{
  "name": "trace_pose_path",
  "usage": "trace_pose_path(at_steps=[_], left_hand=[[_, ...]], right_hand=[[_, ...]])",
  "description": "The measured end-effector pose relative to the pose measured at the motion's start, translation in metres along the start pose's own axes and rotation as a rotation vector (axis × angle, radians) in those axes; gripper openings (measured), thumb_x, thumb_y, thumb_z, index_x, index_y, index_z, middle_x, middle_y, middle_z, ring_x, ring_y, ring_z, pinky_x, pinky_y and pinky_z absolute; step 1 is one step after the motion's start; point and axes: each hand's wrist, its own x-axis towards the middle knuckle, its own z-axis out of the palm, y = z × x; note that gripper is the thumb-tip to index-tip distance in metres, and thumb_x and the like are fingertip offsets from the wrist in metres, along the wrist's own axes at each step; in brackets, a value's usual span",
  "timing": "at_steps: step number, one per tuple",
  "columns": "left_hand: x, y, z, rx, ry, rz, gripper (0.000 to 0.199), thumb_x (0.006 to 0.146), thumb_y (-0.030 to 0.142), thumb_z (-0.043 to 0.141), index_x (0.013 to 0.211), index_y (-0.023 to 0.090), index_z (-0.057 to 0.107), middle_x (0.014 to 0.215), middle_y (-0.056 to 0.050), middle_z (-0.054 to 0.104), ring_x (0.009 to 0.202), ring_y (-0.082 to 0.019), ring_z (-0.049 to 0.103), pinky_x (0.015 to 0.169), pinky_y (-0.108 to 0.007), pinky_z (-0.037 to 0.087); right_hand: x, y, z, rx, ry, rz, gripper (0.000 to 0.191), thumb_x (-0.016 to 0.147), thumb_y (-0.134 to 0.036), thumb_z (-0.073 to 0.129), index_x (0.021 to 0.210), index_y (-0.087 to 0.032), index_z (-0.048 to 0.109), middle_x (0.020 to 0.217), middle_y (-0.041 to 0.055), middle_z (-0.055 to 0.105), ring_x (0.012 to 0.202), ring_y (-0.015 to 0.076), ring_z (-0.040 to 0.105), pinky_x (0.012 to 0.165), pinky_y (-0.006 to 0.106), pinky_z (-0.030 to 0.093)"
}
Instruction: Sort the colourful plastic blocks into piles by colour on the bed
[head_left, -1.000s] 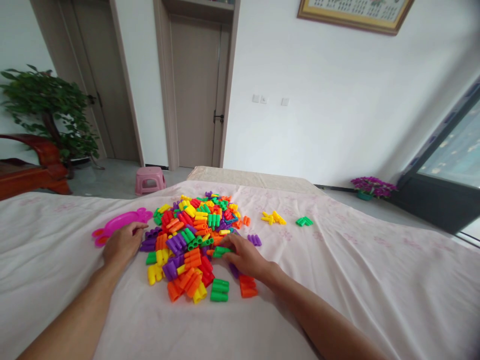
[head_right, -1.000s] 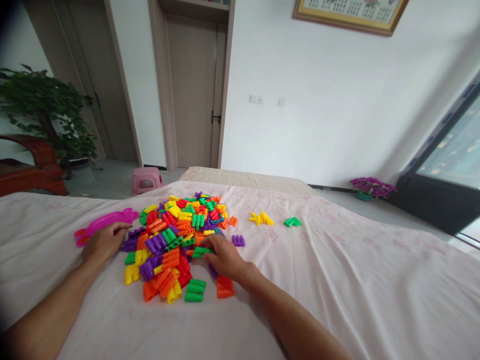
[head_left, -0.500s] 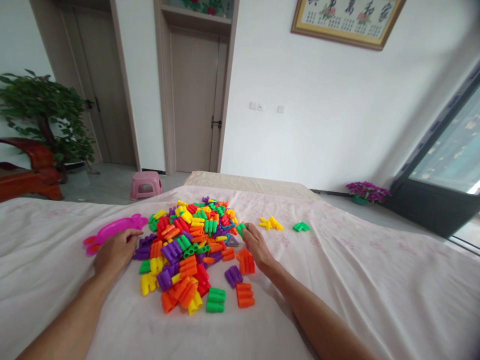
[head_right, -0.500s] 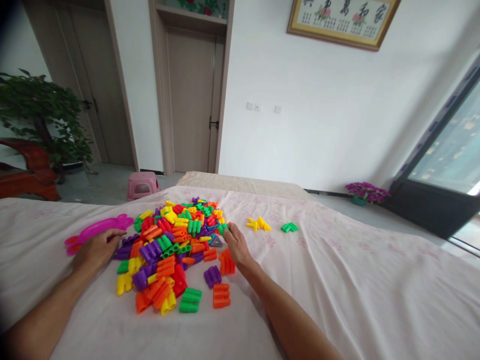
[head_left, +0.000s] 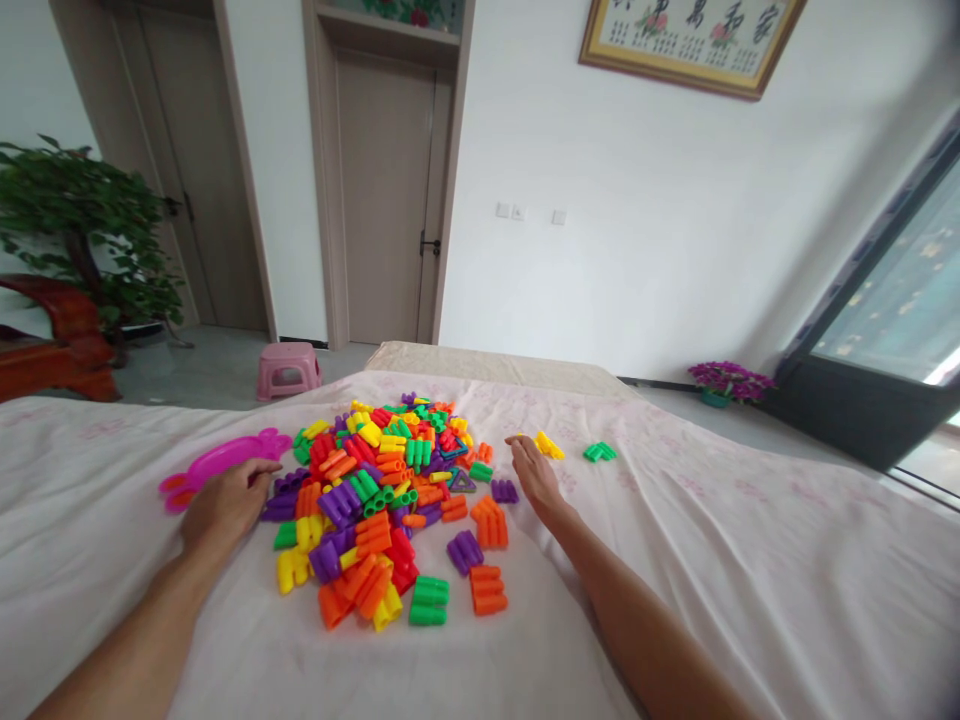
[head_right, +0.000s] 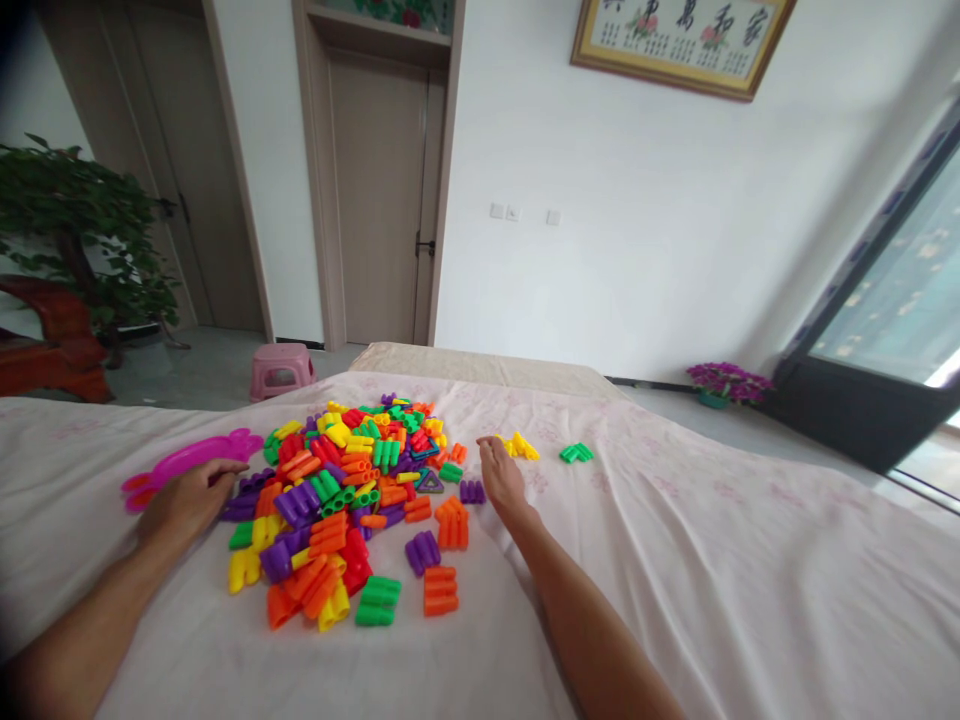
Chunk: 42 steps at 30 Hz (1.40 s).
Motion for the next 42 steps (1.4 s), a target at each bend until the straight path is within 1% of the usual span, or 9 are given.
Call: trace_pose_path(at_steps=[5, 10, 14, 19, 23, 28, 34, 37, 42], left_hand=[[0.004, -0.004, 0.003, 0.033, -0.017, -0.018, 0.049, 0.098, 0.045, 0.045, 0.13, 0.024, 0.077, 0.124, -0.01, 0.08, 0.106, -0.03, 0.072, 0.072, -0.033, 0.048], [0.01, -0.009, 0.007, 0.029, -0.028, -0.018, 0.05, 0.097, 0.046, 0.044, 0.128, 0.025, 0.077, 0.125, -0.009, 0.08, 0.102, -0.029, 0.073, 0.074, -0.033, 0.05], [0.009, -0.01, 0.007, 0.045, -0.012, -0.019, 0.051, 0.097, 0.048, 0.044, 0.128, 0.025, 0.077, 0.125, -0.009, 0.08, 0.103, -0.031, 0.073, 0.073, -0.034, 0.05], [0.008, -0.008, 0.007, 0.039, -0.009, -0.013, 0.051, 0.096, 0.047, 0.044, 0.127, 0.024, 0.078, 0.125, -0.01, 0.08, 0.104, -0.031, 0.072, 0.074, -0.035, 0.05], [0.008, -0.008, 0.006, 0.033, -0.012, -0.016, 0.049, 0.096, 0.046, 0.046, 0.125, 0.024, 0.078, 0.124, -0.01, 0.08, 0.101, -0.029, 0.073, 0.072, -0.033, 0.05], [0.008, -0.007, 0.005, 0.063, -0.01, -0.022, 0.05, 0.096, 0.047, 0.045, 0.128, 0.025, 0.078, 0.123, -0.009, 0.08, 0.102, -0.03, 0.073, 0.072, -0.033, 0.051], [0.009, -0.009, 0.007, 0.05, -0.012, -0.01, 0.051, 0.096, 0.047, 0.044, 0.128, 0.025, 0.078, 0.125, -0.011, 0.079, 0.104, -0.033, 0.072, 0.076, -0.037, 0.051], [0.01, -0.01, 0.007, 0.039, -0.013, -0.016, 0.052, 0.096, 0.047, 0.044, 0.128, 0.024, 0.078, 0.125, -0.012, 0.079, 0.104, -0.033, 0.072, 0.077, -0.037, 0.051], [0.008, -0.008, 0.005, 0.046, -0.011, -0.013, 0.05, 0.096, 0.046, 0.046, 0.127, 0.024, 0.078, 0.124, -0.011, 0.08, 0.104, -0.032, 0.072, 0.076, -0.036, 0.051]], right_hand=[[0.019, 0.03, -0.027, -0.069, 0.053, 0.176, 0.047, 0.086, -0.025, 0.047, 0.125, -0.019, 0.073, 0.112, 0.0083, 0.075, 0.102, 0.0231, 0.069, 0.09, 0.035, 0.054], [0.02, 0.06, -0.073, -0.402, 0.222, 0.303, 0.052, 0.094, -0.022, 0.046, 0.14, -0.021, 0.069, 0.136, 0.013, 0.071, 0.126, 0.0268, 0.065, 0.103, 0.036, 0.05], [0.013, 0.083, -0.094, -0.423, 0.307, 0.357, 0.063, 0.091, -0.019, 0.047, 0.153, -0.019, 0.059, 0.139, 0.013, 0.07, 0.126, 0.0275, 0.065, 0.105, 0.038, 0.05], [0.008, 0.1, -0.104, -0.455, 0.42, 0.336, 0.061, 0.084, -0.011, 0.046, 0.139, -0.018, 0.07, 0.142, 0.012, 0.067, 0.128, 0.0265, 0.062, 0.101, 0.034, 0.051], [0.007, 0.097, -0.106, -0.486, 0.275, 0.4, 0.044, 0.085, -0.014, 0.049, 0.113, -0.024, 0.082, 0.122, 0.0082, 0.076, 0.115, 0.0268, 0.068, 0.09, 0.034, 0.051], [0.008, 0.088, -0.093, -0.637, 0.055, 0.308, 0.055, 0.089, -0.012, 0.048, 0.134, -0.027, 0.076, 0.128, 0.0076, 0.075, 0.122, 0.026, 0.065, 0.098, 0.035, 0.047], [0.009, 0.091, -0.087, -0.818, 0.09, 0.334, 0.058, 0.097, -0.013, 0.043, 0.149, -0.024, 0.066, 0.14, 0.0155, 0.068, 0.128, 0.0308, 0.059, 0.103, 0.039, 0.044], [0.011, 0.092, -0.086, -0.827, 0.107, 0.25, 0.061, 0.095, -0.008, 0.041, 0.146, -0.027, 0.069, 0.144, 0.0103, 0.066, 0.131, 0.0283, 0.056, 0.105, 0.036, 0.042], [0.015, 0.094, -0.078, -0.842, 0.0, 0.18, 0.056, 0.096, -0.009, 0.043, 0.14, -0.028, 0.073, 0.155, 0.0044, 0.059, 0.136, 0.0292, 0.051, 0.112, 0.039, 0.037]])
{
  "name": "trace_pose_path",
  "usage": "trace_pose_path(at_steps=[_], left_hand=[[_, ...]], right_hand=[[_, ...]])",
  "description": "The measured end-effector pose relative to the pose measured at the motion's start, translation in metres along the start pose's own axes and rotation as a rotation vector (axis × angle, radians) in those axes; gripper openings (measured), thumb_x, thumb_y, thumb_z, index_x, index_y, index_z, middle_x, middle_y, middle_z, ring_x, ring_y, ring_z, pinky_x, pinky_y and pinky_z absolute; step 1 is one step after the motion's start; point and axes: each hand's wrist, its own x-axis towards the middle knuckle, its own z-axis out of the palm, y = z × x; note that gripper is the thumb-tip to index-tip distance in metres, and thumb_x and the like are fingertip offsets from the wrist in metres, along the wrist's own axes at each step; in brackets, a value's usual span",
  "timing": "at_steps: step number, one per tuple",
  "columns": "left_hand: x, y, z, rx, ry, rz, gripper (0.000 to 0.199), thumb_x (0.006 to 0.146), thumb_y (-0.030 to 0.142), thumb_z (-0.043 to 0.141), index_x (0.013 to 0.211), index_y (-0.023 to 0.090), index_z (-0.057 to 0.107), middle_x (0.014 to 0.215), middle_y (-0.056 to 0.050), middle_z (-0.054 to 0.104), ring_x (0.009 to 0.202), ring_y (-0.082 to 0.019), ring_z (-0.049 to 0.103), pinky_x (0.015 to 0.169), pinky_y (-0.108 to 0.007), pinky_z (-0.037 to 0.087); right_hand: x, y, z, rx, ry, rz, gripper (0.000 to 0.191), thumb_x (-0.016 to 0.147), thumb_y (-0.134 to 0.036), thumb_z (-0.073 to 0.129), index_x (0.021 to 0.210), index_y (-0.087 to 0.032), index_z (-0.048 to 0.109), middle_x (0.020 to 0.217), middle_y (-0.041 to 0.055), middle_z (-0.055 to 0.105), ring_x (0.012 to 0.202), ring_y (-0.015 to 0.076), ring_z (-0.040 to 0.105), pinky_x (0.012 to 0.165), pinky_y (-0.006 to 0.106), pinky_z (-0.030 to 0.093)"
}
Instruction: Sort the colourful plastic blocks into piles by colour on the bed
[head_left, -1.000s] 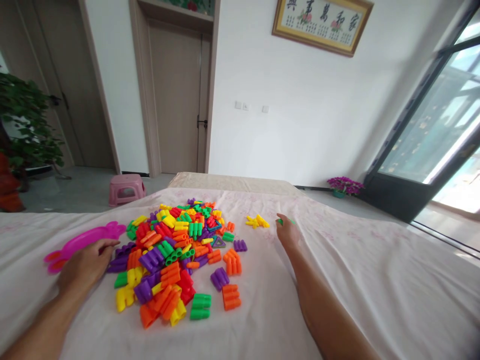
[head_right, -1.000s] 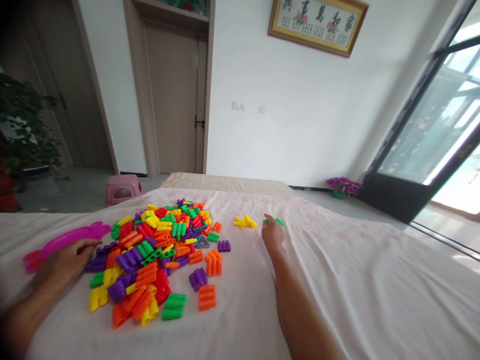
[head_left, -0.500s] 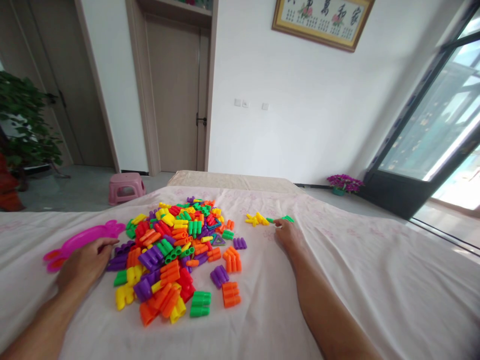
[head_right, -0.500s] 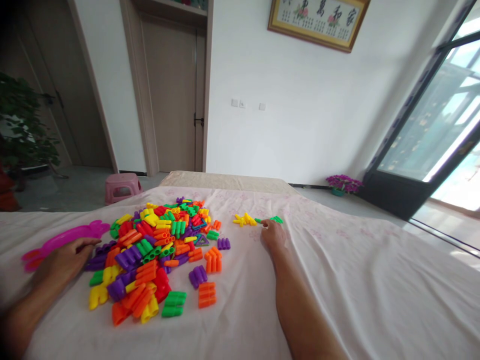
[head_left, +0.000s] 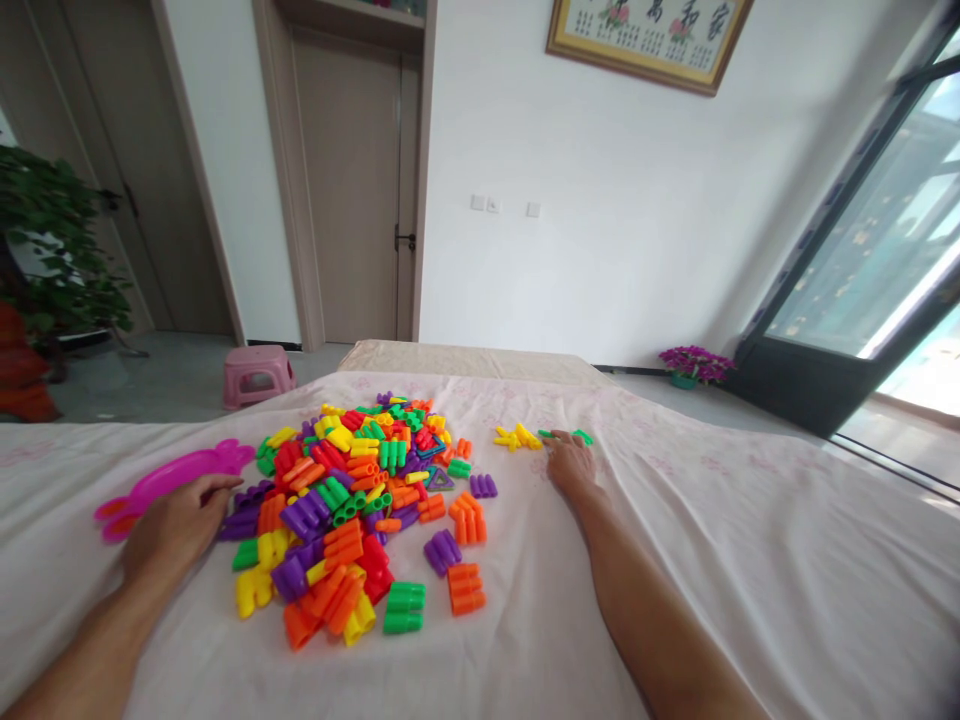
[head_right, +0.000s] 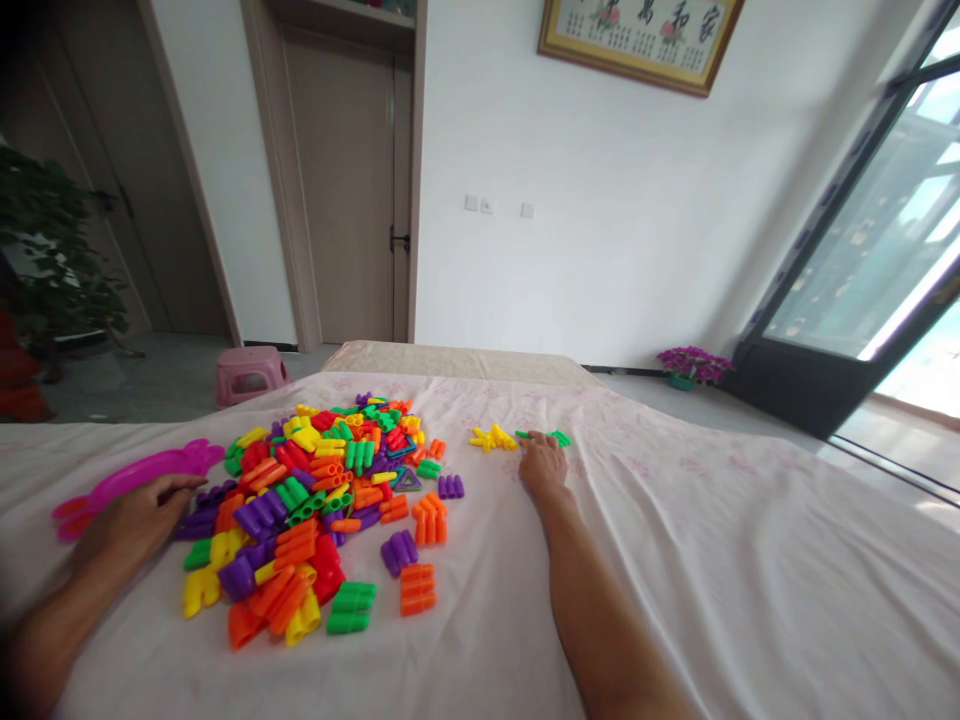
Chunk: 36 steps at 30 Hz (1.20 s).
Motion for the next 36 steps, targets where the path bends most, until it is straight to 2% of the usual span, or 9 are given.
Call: trace_pose_path(at_steps=[5, 7, 10, 15, 19, 24, 28, 31, 36], left_hand=[[-0.002, 0.003, -0.002, -0.002, 0.007, 0.0, 0.048, 0.095, 0.045, 0.048, 0.126, 0.025, 0.079, 0.121, -0.009, 0.081, 0.1, -0.029, 0.072, 0.071, -0.032, 0.048], [-0.002, 0.002, -0.001, -0.005, 0.011, 0.004, 0.048, 0.096, 0.046, 0.048, 0.126, 0.024, 0.079, 0.122, -0.009, 0.08, 0.1, -0.029, 0.071, 0.07, -0.032, 0.048], [-0.001, 0.001, 0.001, -0.003, 0.004, -0.003, 0.05, 0.097, 0.046, 0.044, 0.127, 0.024, 0.078, 0.122, -0.01, 0.08, 0.099, -0.028, 0.071, 0.071, -0.032, 0.047], [-0.001, 0.001, 0.001, -0.008, -0.003, -0.018, 0.05, 0.098, 0.046, 0.044, 0.128, 0.025, 0.077, 0.124, -0.01, 0.079, 0.1, -0.028, 0.071, 0.072, -0.032, 0.047], [-0.003, 0.004, -0.002, -0.002, -0.008, -0.017, 0.049, 0.099, 0.044, 0.044, 0.13, 0.024, 0.077, 0.127, -0.01, 0.079, 0.103, -0.028, 0.071, 0.072, -0.031, 0.047], [-0.005, 0.006, -0.003, -0.01, 0.025, 0.011, 0.046, 0.099, 0.042, 0.047, 0.125, 0.023, 0.079, 0.125, -0.01, 0.08, 0.103, -0.026, 0.071, 0.072, -0.03, 0.047], [-0.006, 0.006, -0.002, -0.016, 0.028, 0.019, 0.046, 0.099, 0.041, 0.047, 0.126, 0.022, 0.079, 0.124, -0.011, 0.08, 0.105, -0.027, 0.071, 0.072, -0.03, 0.046], [-0.007, 0.006, -0.003, -0.019, 0.024, 0.015, 0.046, 0.099, 0.041, 0.046, 0.126, 0.022, 0.079, 0.125, -0.011, 0.08, 0.107, -0.028, 0.071, 0.072, -0.031, 0.045], [-0.007, 0.008, -0.004, -0.039, 0.033, 0.013, 0.044, 0.098, 0.04, 0.049, 0.124, 0.022, 0.079, 0.119, -0.01, 0.081, 0.099, -0.026, 0.071, 0.072, -0.031, 0.047]], right_hand=[[0.001, 0.001, 0.002, 0.014, 0.1, 0.108, 0.052, 0.098, -0.01, 0.041, 0.138, -0.018, 0.073, 0.154, 0.0129, 0.06, 0.139, 0.0343, 0.048, 0.111, 0.045, 0.038], [-0.001, -0.005, -0.002, 0.097, 0.19, 0.05, 0.051, 0.095, -0.008, 0.045, 0.134, -0.02, 0.075, 0.149, 0.0121, 0.065, 0.136, 0.0328, 0.052, 0.112, 0.045, 0.039], [-0.009, -0.034, -0.01, 0.355, 0.236, -0.215, 0.04, 0.093, -0.011, 0.051, 0.118, -0.022, 0.081, 0.125, 0.0106, 0.077, 0.117, 0.0278, 0.064, 0.104, 0.042, 0.047], [-0.044, -0.113, -0.027, 0.727, 0.074, -0.681, 0.018, 0.093, -0.019, 0.064, 0.097, -0.024, 0.081, 0.093, 0.0037, 0.08, 0.089, 0.0207, 0.07, 0.086, 0.034, 0.052], [-0.08, -0.164, -0.047, 0.715, 0.039, -0.877, 0.024, 0.095, -0.025, 0.071, 0.118, -0.024, 0.078, 0.103, 0.0048, 0.08, 0.098, 0.0224, 0.07, 0.092, 0.036, 0.051], [-0.108, -0.202, -0.06, 0.579, 0.0, -1.039, 0.041, 0.103, -0.03, 0.066, 0.144, -0.026, 0.066, 0.128, 0.0085, 0.075, 0.114, 0.0248, 0.066, 0.098, 0.038, 0.05], [-0.113, -0.215, -0.054, 0.53, -0.053, -1.046, 0.031, 0.105, -0.02, 0.059, 0.133, -0.025, 0.071, 0.121, 0.0071, 0.077, 0.11, 0.0211, 0.067, 0.096, 0.033, 0.049], [-0.112, -0.216, -0.047, 0.526, -0.075, -0.953, 0.021, 0.1, -0.013, 0.064, 0.116, -0.022, 0.075, 0.106, 0.0062, 0.077, 0.101, 0.0208, 0.068, 0.09, 0.031, 0.05], [-0.11, -0.21, -0.04, 0.66, -0.036, -0.81, 0.019, 0.091, -0.009, 0.07, 0.104, -0.021, 0.074, 0.103, 0.0053, 0.077, 0.101, 0.0222, 0.068, 0.091, 0.033, 0.051]])
